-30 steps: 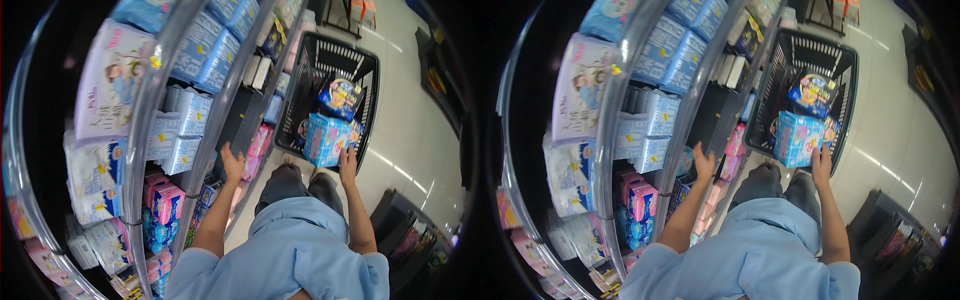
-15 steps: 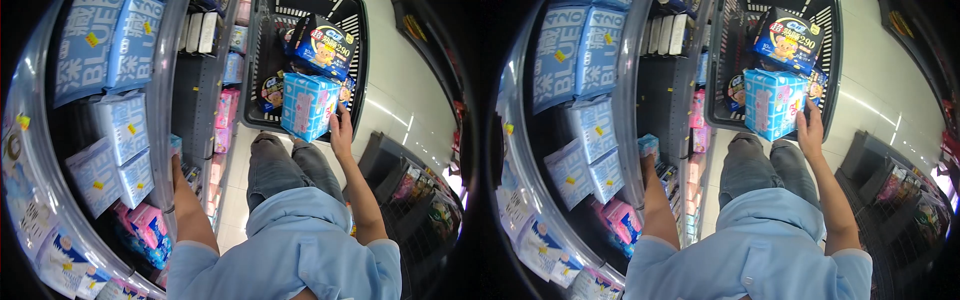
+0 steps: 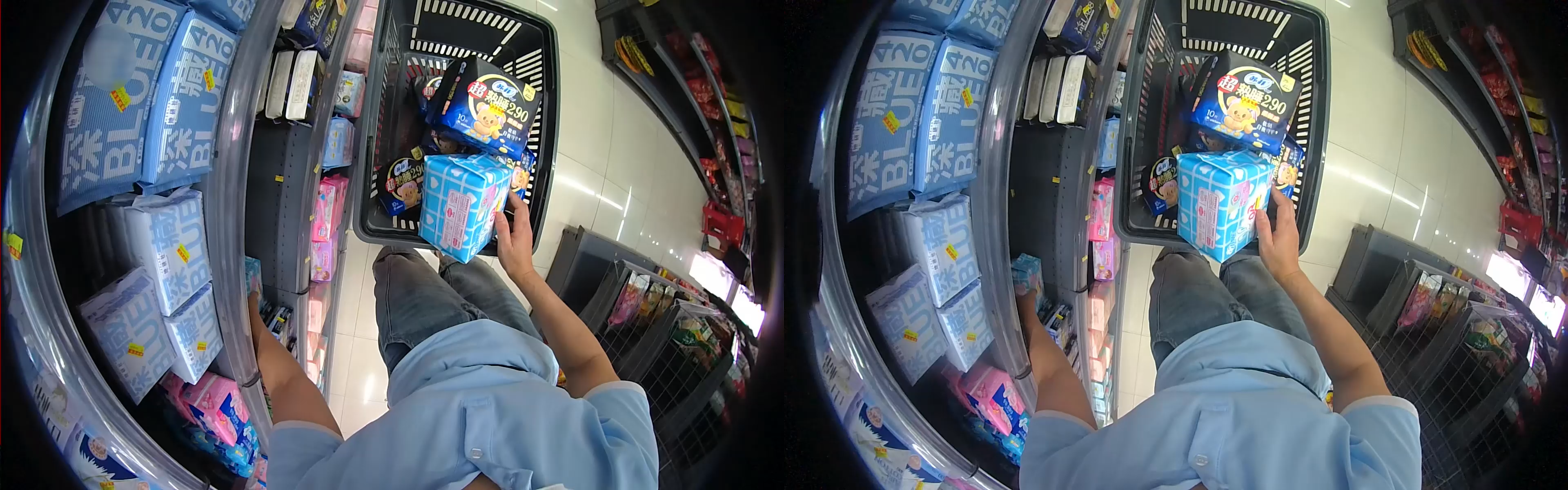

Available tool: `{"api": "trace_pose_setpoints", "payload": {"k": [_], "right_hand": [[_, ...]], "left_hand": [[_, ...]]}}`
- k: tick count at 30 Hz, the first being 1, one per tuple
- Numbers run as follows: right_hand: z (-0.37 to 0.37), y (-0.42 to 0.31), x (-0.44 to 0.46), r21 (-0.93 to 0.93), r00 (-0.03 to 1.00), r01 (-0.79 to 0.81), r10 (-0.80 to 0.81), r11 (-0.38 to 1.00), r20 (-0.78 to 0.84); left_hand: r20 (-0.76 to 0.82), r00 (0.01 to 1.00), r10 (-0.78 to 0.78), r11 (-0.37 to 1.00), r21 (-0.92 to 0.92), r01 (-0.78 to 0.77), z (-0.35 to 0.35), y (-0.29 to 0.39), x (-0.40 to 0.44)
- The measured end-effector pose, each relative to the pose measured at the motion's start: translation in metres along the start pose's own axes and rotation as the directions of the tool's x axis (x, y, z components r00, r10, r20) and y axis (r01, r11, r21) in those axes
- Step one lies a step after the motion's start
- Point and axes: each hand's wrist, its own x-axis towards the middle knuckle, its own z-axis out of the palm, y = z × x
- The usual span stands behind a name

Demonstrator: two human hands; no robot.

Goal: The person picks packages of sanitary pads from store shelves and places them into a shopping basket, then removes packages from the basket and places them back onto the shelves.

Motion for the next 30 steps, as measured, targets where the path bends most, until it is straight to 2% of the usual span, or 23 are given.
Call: {"api": "trace_pose_setpoints", "payload": {"k": [3, 5, 10, 14, 17, 19, 21, 24, 27, 30], "right_hand": [[-0.001, -0.001, 0.001, 0.013, 1.0, 0.007, -0.007, 1.0, 0.007], [-0.001, -0.001, 0.0, 0.011, 1.0, 0.028, -0.028, 1.0, -0.003], [-0.002, -0.002, 0.001, 0.021, 1.0, 0.03, -0.03, 0.999, 0.001], [-0.004, -0.004, 0.001, 0.027, 0.999, 0.037, -0.037, 0.999, 0.006], [-0.004, 0.0, 0.001, 0.024, 0.999, 0.043, -0.043, 0.999, 0.015], [-0.004, 0.0, 0.001, 0.008, 0.998, 0.057, -0.057, 0.998, 0.015], [-0.005, -0.003, 0.001, 0.015, 0.998, 0.05, -0.05, 0.999, 0.023], [-0.004, 0.0, 0.001, 0.037, 0.998, 0.05, -0.051, 0.998, 0.025], [-0.004, 0.002, 0.001, 0.018, 0.997, 0.082, -0.082, 0.996, 0.012], [-0.007, 0.0, 0.0, 0.063, 0.997, 0.065, -0.067, 0.996, 0.023]], "left_hand": [[0.012, 0.999, 0.05, 0.998, -0.033, -0.049, 0.004, 0.0, 0.001], [0.028, 0.999, 0.015, 1.0, -0.021, -0.015, 0.001, 0.004, -0.003], [0.143, 0.963, -0.229, 0.973, 0.034, 0.227, -0.046, 0.067, -0.049], [0.018, 0.959, -0.283, 0.958, 0.044, 0.282, -0.03, 0.064, -0.045], [-0.04, 0.973, -0.225, 0.974, 0.025, 0.226, -0.046, 0.088, -0.072], [-0.15, 0.983, -0.102, 0.994, 0.022, 0.106, -0.043, 0.09, -0.083], [-0.326, 0.942, 0.079, 0.996, 0.052, -0.066, -0.017, 0.073, -0.084], [-0.256, 0.96, 0.116, 0.974, -0.16, -0.16, -0.014, 0.081, -0.107], [-0.278, 0.945, 0.174, 0.913, -0.315, -0.261, -0.017, 0.09, -0.148], [-0.264, 0.944, 0.2, 0.736, -0.595, -0.323, -0.017, 0.089, -0.186]]}}
